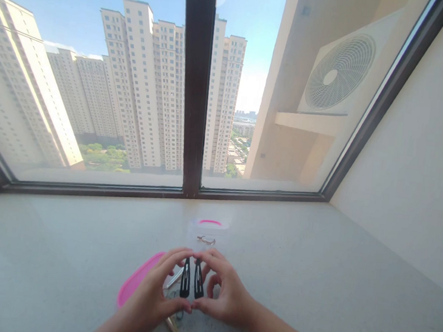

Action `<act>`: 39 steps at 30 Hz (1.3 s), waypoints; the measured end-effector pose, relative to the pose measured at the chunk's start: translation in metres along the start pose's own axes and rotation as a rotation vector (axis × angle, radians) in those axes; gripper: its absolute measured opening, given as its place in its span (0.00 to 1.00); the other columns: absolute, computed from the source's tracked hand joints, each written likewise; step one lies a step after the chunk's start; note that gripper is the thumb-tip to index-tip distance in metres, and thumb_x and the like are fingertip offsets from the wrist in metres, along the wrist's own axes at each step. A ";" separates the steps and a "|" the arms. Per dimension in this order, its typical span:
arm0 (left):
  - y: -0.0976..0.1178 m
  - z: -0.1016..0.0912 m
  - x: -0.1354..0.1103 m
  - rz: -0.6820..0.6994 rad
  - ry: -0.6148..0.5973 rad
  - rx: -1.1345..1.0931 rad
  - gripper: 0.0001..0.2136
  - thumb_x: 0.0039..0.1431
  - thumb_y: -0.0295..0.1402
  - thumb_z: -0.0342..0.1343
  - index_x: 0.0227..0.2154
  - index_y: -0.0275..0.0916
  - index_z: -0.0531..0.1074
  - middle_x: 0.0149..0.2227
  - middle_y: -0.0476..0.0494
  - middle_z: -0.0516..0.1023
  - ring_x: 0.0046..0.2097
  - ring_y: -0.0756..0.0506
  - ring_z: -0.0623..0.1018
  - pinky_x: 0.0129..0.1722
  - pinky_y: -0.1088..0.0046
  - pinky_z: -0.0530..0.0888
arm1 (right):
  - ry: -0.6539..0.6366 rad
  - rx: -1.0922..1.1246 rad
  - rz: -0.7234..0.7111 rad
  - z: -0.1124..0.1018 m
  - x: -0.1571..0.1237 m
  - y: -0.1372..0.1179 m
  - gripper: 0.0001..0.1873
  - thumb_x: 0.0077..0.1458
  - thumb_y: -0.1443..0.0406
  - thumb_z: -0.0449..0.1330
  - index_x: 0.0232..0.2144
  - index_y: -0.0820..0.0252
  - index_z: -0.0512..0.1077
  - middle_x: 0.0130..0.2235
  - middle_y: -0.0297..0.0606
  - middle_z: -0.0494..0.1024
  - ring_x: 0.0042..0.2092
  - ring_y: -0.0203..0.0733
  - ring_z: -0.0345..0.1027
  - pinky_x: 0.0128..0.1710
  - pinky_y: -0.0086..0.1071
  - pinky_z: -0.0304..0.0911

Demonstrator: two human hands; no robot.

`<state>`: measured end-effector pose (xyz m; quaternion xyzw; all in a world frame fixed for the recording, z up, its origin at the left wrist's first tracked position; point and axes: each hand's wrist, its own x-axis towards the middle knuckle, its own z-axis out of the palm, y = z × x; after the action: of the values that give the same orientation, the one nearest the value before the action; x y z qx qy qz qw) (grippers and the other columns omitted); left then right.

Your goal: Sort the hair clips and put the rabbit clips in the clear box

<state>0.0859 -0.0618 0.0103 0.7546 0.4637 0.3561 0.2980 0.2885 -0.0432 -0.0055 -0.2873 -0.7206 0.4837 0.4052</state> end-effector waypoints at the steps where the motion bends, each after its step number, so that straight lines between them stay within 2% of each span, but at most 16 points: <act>1: 0.001 0.000 0.000 -0.004 -0.001 -0.003 0.34 0.39 0.37 0.69 0.54 0.48 0.66 0.57 0.38 0.67 0.51 0.38 0.71 0.46 0.63 0.71 | 0.002 0.003 0.000 0.000 0.000 0.000 0.41 0.35 0.69 0.70 0.53 0.48 0.65 0.47 0.39 0.63 0.36 0.35 0.65 0.20 0.20 0.60; 8: 0.002 0.000 0.000 0.014 -0.007 0.001 0.33 0.41 0.34 0.67 0.54 0.49 0.66 0.54 0.41 0.71 0.48 0.40 0.73 0.46 0.65 0.71 | 0.036 -0.007 0.003 0.000 0.000 0.005 0.39 0.35 0.68 0.70 0.53 0.51 0.65 0.47 0.40 0.67 0.35 0.36 0.66 0.20 0.21 0.60; 13: 0.001 0.002 0.000 -0.020 0.056 0.009 0.31 0.41 0.32 0.66 0.53 0.48 0.67 0.49 0.43 0.75 0.40 0.43 0.74 0.42 0.67 0.73 | 0.010 0.028 0.073 0.000 0.001 0.009 0.41 0.38 0.66 0.69 0.56 0.53 0.62 0.35 0.35 0.75 0.26 0.31 0.63 0.21 0.23 0.58; 16: 0.001 0.003 0.001 -0.053 0.106 0.015 0.32 0.41 0.31 0.66 0.53 0.46 0.67 0.46 0.43 0.77 0.37 0.45 0.74 0.40 0.68 0.73 | 0.028 0.054 0.082 0.001 0.001 0.010 0.42 0.39 0.66 0.69 0.57 0.54 0.60 0.34 0.34 0.75 0.23 0.29 0.61 0.21 0.23 0.57; 22: -0.001 0.005 0.001 -0.060 0.141 -0.007 0.30 0.45 0.29 0.62 0.55 0.45 0.65 0.38 0.46 0.79 0.35 0.46 0.73 0.38 0.69 0.72 | 0.039 0.053 0.094 0.001 0.000 0.010 0.42 0.39 0.67 0.69 0.57 0.54 0.60 0.33 0.33 0.73 0.23 0.28 0.59 0.22 0.24 0.56; 28: -0.001 0.006 0.001 -0.059 0.128 -0.018 0.29 0.46 0.27 0.61 0.54 0.45 0.65 0.38 0.47 0.78 0.35 0.47 0.73 0.39 0.70 0.71 | 0.056 0.025 0.110 0.001 -0.001 0.013 0.42 0.39 0.67 0.69 0.57 0.54 0.60 0.27 0.27 0.66 0.23 0.28 0.57 0.22 0.24 0.54; 39: -0.004 0.009 -0.002 -0.066 0.102 -0.043 0.29 0.49 0.27 0.58 0.55 0.43 0.60 0.32 0.50 0.75 0.34 0.48 0.72 0.39 0.70 0.69 | 0.035 0.005 0.140 0.005 -0.002 0.011 0.39 0.38 0.71 0.68 0.55 0.54 0.64 0.27 0.26 0.66 0.23 0.27 0.56 0.22 0.23 0.53</act>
<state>0.0906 -0.0627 0.0014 0.7131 0.4951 0.3939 0.3020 0.2852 -0.0429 -0.0168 -0.3444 -0.6903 0.5078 0.3835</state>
